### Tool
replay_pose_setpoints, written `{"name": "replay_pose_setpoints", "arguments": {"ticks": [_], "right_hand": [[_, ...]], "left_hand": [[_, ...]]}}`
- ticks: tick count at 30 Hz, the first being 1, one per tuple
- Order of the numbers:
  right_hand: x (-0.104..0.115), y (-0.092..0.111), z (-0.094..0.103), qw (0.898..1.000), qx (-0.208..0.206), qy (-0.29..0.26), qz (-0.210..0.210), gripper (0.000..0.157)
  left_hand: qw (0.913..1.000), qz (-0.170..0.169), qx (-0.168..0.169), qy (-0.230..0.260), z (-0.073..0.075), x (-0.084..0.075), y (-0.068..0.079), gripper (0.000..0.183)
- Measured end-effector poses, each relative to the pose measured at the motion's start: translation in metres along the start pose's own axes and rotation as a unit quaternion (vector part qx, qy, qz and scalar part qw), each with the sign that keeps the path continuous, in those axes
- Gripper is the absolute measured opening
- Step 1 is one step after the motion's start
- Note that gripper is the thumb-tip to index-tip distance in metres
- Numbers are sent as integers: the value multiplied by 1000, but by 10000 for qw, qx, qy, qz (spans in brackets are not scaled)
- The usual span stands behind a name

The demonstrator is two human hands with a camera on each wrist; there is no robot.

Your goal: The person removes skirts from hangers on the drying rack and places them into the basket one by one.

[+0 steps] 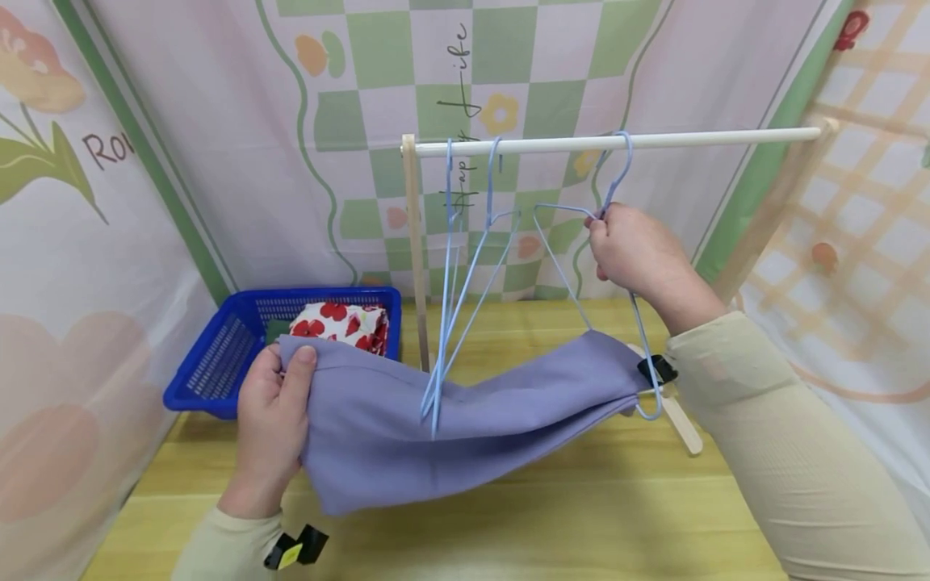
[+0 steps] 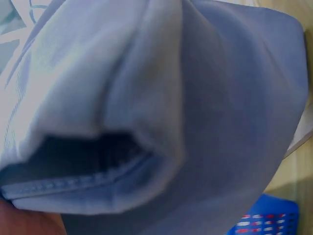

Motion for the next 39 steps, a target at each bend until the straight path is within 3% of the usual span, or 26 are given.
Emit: {"name": "replay_pose_setpoints", "arguments": {"ticks": [9,18,23,27,39], "right_hand": [[0,0,0,10000,42,2,-24,50],[0,-1,1,10000,32,38,-5,49],[-1,0,1,10000,33,9,-9,49],[0,0,0,10000,34,-11,9,50],[1,1,-1,10000,28,-10,21,48]], "left_hand": [[9992,-352,-205,-57,19,-29,-9,22],[9984,-510,-151,180,31,-40,-18,24],[9963,-630,162,-567,26,-52,-20,23],[9875,-783,371,-1319,22,-61,-23,22],[9612,-1231,553,-2406,16,-94,-31,41]]}}
Point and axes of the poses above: each hand's wrist, its own y-axis away from the middle knuckle, its own z-axis out of the back of the hand, x = y × z, the point moved 9 cm from there along -y, towards the middle knuckle, and after that the axes turned 10 degrees about x, right-handed, at the moved point
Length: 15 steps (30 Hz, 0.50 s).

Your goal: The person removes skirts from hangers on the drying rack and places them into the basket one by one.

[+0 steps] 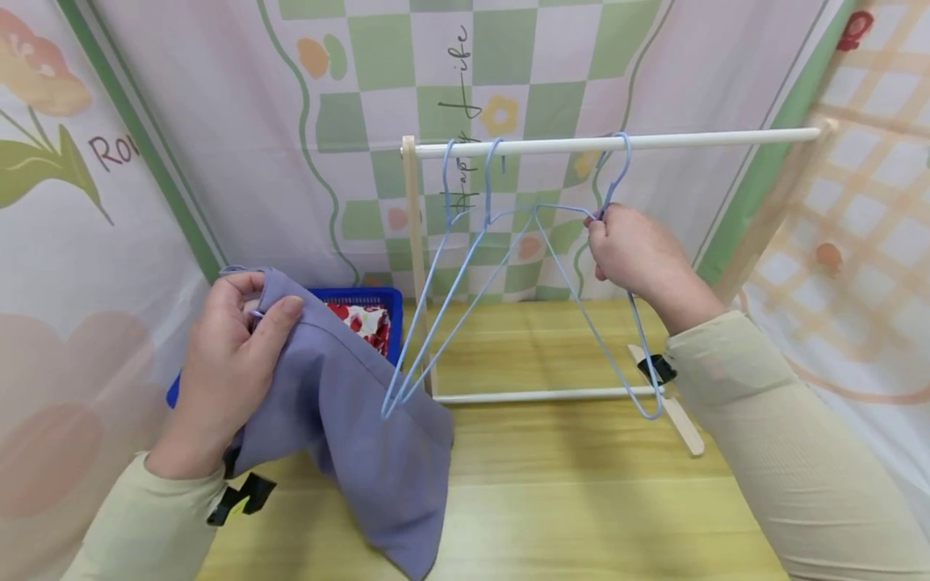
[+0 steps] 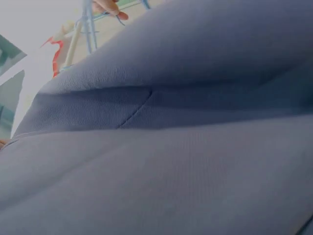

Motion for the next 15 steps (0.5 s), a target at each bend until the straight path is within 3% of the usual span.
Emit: {"name": "replay_pose_setpoints", "arguments": {"ticks": [10,15], "right_hand": [[-1,0,-1,10000,44,-18,2,49],[0,0,-1,10000,64,-14,17,48]], "left_hand": [[9991,-244,147,-302,4,-14,-9,58],[9954,-680,-22,-668,7,-26,-11,39]]}}
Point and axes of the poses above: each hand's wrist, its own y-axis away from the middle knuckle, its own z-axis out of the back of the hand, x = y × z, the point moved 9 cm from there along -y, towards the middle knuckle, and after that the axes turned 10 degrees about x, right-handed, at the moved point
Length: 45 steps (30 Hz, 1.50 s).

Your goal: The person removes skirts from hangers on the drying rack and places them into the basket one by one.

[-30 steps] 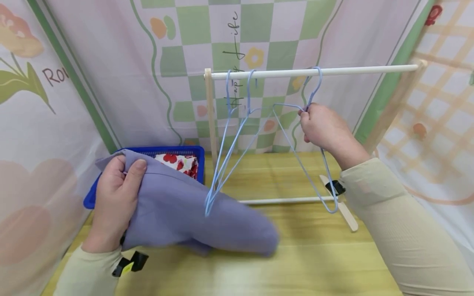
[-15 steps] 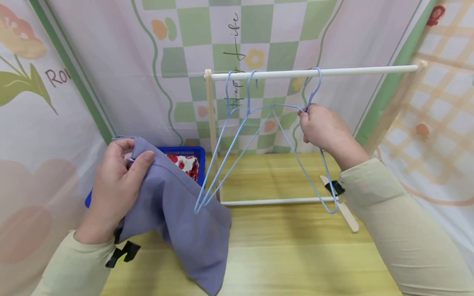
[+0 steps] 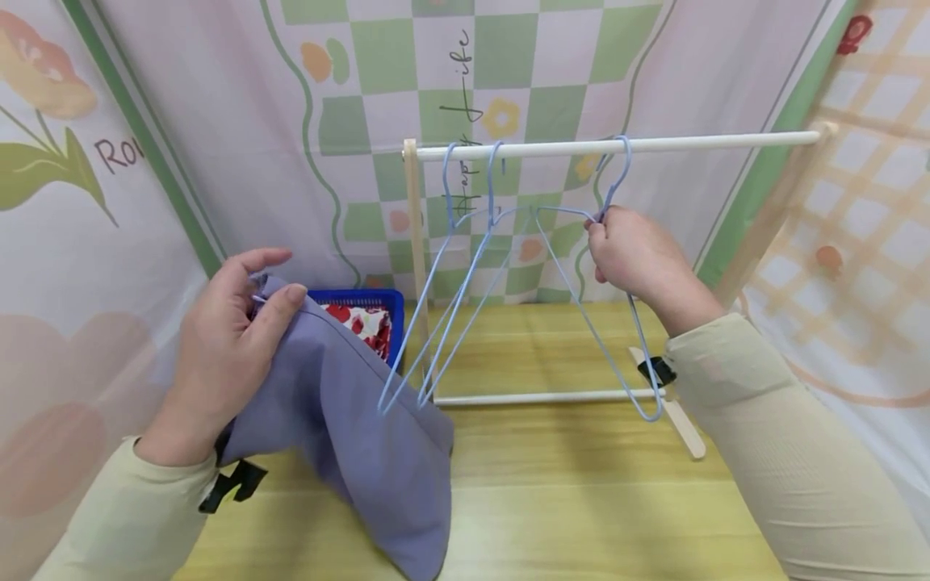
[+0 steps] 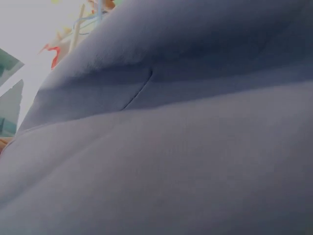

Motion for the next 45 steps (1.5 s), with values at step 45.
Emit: {"name": "replay_pose_setpoints", "arguments": {"ticks": [45], "right_hand": [[3,3,-3,10000,-91,20,-19,48]], "left_hand": [[9466,-756,2196,-2237,-9,-23,-15,32]]}}
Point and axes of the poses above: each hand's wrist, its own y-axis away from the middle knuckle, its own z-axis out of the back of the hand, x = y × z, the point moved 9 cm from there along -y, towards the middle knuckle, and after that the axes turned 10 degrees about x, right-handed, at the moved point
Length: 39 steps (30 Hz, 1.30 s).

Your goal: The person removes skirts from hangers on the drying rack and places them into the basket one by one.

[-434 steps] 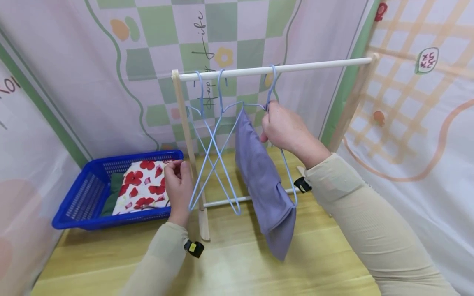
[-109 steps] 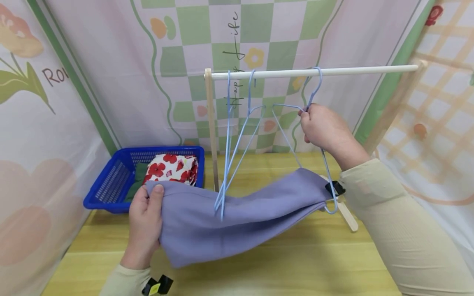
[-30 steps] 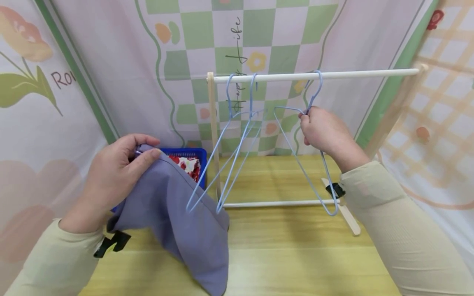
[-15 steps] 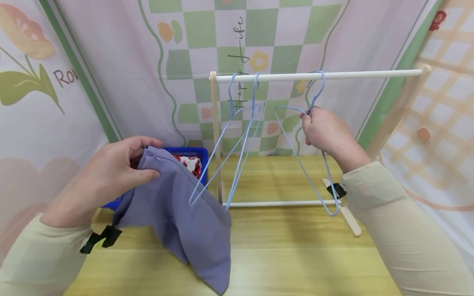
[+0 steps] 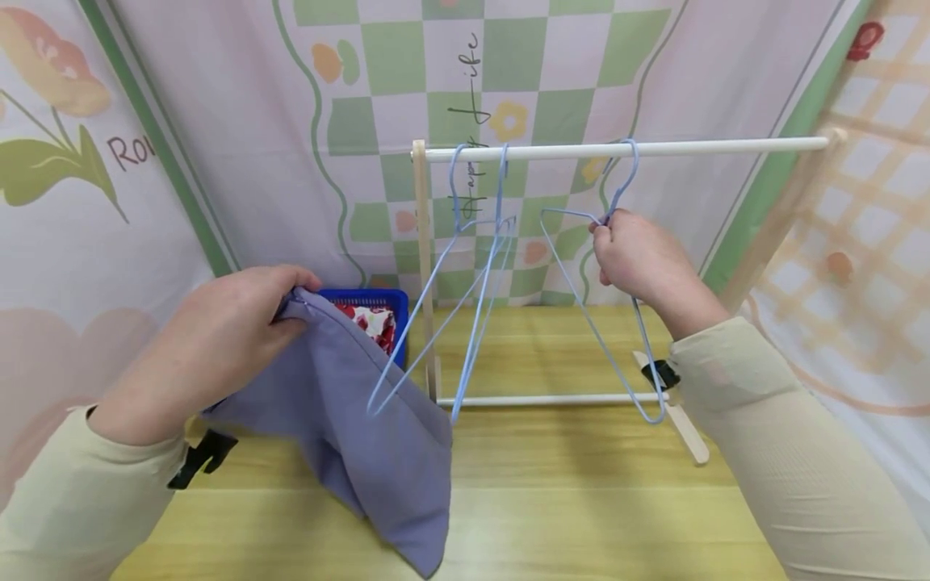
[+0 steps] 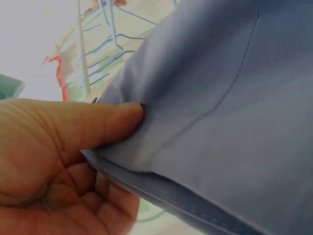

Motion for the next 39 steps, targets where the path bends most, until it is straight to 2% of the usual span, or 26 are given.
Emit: {"name": "replay_pose_setpoints", "arguments": {"ticks": [3,5,10,15,21,29,36,39], "right_hand": [[0,-1,0,10000,23,7,-4,50],[1,-1,0,10000,40,12,-7,51],[1,-1,0,10000,41,26,-14,51],[2,0,-1,10000,31,0,5,51],[2,-1,-2,10000,82,-43,-5,51],[2,-1,0,10000,-30,2,-1,50],[0,0,-1,10000,-28,-56,-7,49],[-1,0,-1,10000,-36,-89,4,49]], "left_hand": [[9994,-172,-213,-219,3,-4,1,30],[9975,-357,-481,-387,6,-9,2,30],[9858,-836,-1244,-760,14,-20,9,31],[9770,-962,-1640,-965,18,-27,12,29],[9795,-841,-1632,-833,21,-24,9,25],[9820,-1164,-1288,-744,19,-21,7,32],[9776,-1314,-1475,-722,24,-21,6,28],[9707,-1496,-1652,-901,28,-23,6,24]]}}
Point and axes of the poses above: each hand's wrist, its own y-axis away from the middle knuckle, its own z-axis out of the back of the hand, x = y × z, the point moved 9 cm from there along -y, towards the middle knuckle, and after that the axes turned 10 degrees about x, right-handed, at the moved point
